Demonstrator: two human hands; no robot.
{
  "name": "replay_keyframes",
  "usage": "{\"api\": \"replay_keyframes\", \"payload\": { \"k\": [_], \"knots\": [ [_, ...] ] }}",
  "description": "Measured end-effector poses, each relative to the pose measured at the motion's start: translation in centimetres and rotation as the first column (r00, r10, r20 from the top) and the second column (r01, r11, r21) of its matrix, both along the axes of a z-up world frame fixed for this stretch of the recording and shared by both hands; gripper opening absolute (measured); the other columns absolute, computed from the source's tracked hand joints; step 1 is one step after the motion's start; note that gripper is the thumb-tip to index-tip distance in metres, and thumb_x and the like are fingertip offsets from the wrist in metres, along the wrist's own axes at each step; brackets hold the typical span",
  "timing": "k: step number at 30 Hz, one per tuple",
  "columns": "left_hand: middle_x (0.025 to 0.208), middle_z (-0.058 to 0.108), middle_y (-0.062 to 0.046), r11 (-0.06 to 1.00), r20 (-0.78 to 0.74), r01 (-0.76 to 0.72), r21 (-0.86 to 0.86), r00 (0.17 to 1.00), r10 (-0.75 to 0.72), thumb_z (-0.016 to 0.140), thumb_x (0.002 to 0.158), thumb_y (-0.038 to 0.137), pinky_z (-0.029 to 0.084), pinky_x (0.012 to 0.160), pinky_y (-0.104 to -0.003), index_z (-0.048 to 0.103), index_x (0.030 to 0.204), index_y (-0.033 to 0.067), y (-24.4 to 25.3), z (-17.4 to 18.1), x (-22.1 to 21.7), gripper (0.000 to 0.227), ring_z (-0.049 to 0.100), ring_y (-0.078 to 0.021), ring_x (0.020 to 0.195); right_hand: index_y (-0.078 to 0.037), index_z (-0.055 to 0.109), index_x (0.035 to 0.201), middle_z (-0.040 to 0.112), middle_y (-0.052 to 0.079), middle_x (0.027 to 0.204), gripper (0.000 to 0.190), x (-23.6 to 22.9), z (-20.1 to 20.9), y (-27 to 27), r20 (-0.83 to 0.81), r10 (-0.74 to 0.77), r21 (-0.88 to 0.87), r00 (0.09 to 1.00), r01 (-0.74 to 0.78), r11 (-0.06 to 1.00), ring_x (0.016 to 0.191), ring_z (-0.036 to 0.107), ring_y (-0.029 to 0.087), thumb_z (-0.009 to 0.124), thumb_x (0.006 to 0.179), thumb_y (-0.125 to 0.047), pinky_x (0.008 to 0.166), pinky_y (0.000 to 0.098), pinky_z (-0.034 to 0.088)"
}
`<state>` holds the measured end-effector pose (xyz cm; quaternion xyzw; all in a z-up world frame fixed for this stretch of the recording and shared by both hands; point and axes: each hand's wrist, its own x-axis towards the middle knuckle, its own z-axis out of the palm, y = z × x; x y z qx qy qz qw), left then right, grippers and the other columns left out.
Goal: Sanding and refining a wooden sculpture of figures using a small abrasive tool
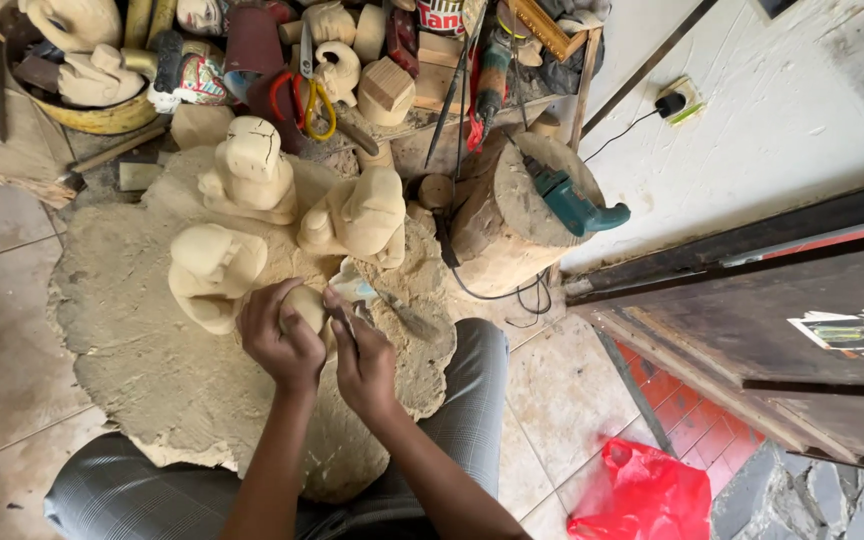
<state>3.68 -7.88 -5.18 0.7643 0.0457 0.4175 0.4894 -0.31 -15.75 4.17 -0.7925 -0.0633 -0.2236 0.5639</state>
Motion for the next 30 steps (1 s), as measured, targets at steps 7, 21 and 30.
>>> {"api": "replay_keyframes", "payload": {
  "k": [7, 21, 30],
  "knots": [
    [0.086, 0.07, -0.002, 1.0, 0.047, 0.025, 0.004, 0.999, -0.025, 0.045, 0.095, 0.02, 0.047, 0.079, -0.038, 0.08, 0.1, 0.0126, 0.3, 0.1, 0.2, 0.036, 0.068, -0.0239, 0.079, 0.002, 0.068, 0.079, 0.066, 0.016, 0.061, 0.025, 0.3, -1.1, 0.1, 0.013, 0.026, 0.06, 1.0, -0.027, 0.998, 0.059, 0.067, 0.032, 0.061, 0.102, -0.005, 0.057, 0.0366, 0.052],
    [0.086, 0.074, -0.003, 0.997, 0.001, 0.072, -0.016, 0.997, -0.072, 0.045, 0.093, 0.015, 0.049, 0.08, -0.038, 0.08, 0.099, 0.0109, -0.1, -0.7, 0.6, 0.036, 0.07, -0.0267, 0.077, 0.011, 0.072, 0.104, 0.074, 0.026, 0.094, 0.018, -0.2, -1.3, -0.2, 0.032, 0.021, -0.045, 0.999, -0.02, 0.999, 0.095, 0.072, 0.046, 0.059, 0.101, -0.001, 0.073, 0.0455, 0.06],
    [0.084, 0.072, -0.002, 0.999, 0.028, 0.034, 0.029, 0.999, -0.034, 0.044, 0.096, 0.018, 0.049, 0.077, -0.039, 0.081, 0.098, 0.0123, -0.3, 1.0, 0.6, 0.037, 0.068, -0.0269, 0.073, 0.008, 0.073, 0.111, 0.075, 0.024, 0.091, 0.022, 1.1, -8.8, -1.2, -0.016, 0.002, 0.03, 1.0, -0.001, 1.0, 0.086, 0.074, 0.038, 0.055, 0.104, -0.003, 0.067, 0.0416, 0.06]
  ]
}}
